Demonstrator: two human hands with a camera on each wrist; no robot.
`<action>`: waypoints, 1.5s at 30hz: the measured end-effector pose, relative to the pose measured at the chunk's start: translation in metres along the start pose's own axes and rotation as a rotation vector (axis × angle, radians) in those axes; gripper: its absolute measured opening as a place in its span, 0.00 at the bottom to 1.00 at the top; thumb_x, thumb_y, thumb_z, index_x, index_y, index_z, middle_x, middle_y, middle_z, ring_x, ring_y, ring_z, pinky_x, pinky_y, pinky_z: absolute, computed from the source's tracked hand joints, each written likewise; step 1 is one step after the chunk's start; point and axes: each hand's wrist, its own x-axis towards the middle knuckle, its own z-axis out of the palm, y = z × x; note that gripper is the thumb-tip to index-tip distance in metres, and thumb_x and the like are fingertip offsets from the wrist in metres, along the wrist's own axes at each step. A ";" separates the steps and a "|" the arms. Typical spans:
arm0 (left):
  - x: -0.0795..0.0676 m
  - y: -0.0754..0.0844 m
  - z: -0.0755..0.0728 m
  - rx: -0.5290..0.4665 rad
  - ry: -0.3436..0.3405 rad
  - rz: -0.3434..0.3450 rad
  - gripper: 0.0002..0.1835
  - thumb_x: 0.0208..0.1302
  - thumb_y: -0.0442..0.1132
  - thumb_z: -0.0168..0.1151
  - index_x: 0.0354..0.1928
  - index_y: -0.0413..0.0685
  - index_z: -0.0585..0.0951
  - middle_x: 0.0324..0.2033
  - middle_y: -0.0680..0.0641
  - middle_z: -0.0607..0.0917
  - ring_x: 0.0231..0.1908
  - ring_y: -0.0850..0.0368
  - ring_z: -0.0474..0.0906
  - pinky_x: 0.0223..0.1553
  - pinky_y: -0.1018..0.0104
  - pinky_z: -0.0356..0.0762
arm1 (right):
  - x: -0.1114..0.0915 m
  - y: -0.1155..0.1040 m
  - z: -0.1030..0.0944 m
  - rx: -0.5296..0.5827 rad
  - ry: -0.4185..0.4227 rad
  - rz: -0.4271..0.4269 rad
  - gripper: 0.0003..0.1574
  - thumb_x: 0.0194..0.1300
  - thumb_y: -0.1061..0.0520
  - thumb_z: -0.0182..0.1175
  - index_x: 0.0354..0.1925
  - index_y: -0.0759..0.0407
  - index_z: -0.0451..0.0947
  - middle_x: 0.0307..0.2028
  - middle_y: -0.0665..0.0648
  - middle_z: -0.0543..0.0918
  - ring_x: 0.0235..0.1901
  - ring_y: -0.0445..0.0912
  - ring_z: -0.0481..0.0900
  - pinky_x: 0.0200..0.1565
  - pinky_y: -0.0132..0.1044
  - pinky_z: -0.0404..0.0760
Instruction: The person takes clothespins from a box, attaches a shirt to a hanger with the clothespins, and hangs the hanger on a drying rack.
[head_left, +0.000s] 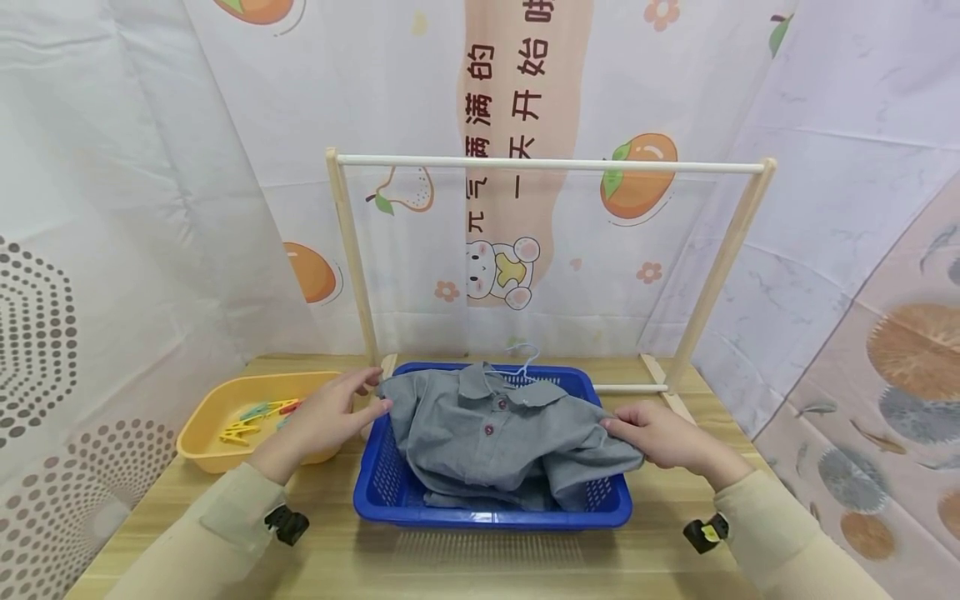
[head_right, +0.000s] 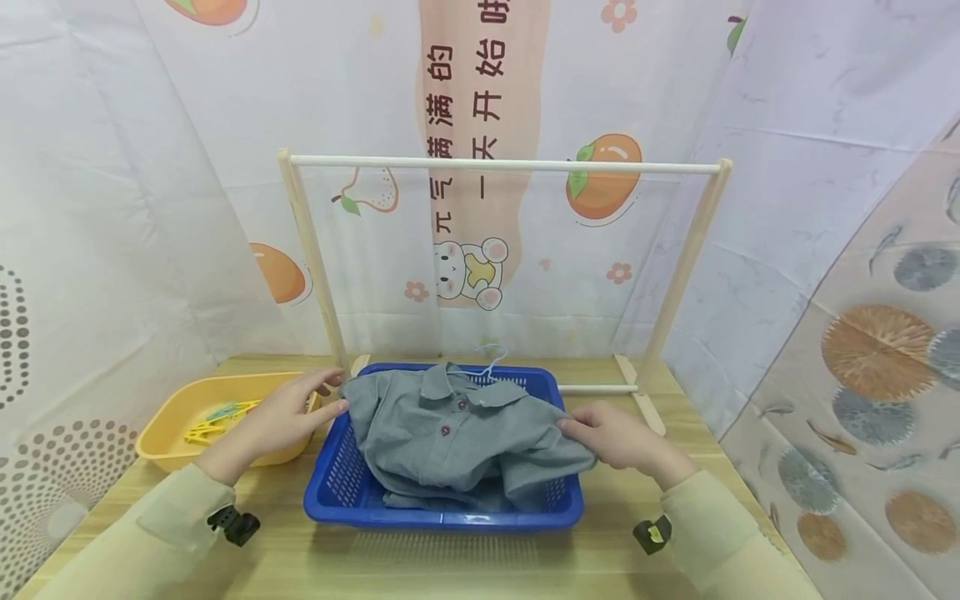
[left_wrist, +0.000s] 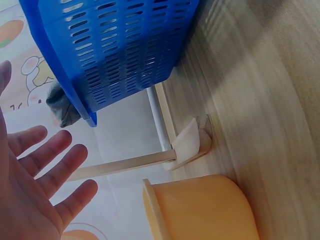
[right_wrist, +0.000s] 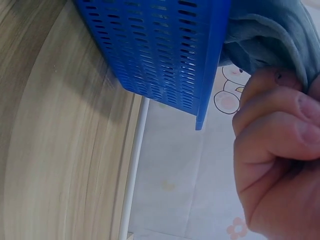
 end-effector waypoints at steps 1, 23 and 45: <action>0.000 0.000 0.000 0.000 -0.002 -0.001 0.41 0.70 0.68 0.56 0.72 0.44 0.71 0.61 0.45 0.80 0.56 0.46 0.78 0.50 0.45 0.80 | 0.000 0.000 0.000 -0.008 0.006 -0.012 0.26 0.79 0.45 0.54 0.26 0.59 0.72 0.13 0.45 0.63 0.09 0.36 0.57 0.14 0.29 0.57; 0.010 0.010 -0.016 0.038 0.022 0.067 0.36 0.72 0.66 0.55 0.72 0.52 0.72 0.56 0.50 0.80 0.55 0.50 0.77 0.50 0.45 0.77 | 0.006 -0.005 -0.007 -0.129 0.211 -0.137 0.27 0.76 0.46 0.58 0.20 0.51 0.66 0.14 0.43 0.61 0.13 0.36 0.58 0.17 0.32 0.61; 0.008 0.010 -0.018 0.037 0.034 0.068 0.35 0.72 0.65 0.55 0.72 0.52 0.72 0.55 0.51 0.80 0.54 0.50 0.76 0.51 0.45 0.77 | 0.009 -0.014 -0.009 -0.402 0.378 -0.350 0.28 0.74 0.55 0.62 0.19 0.44 0.61 0.17 0.36 0.55 0.16 0.32 0.53 0.21 0.30 0.58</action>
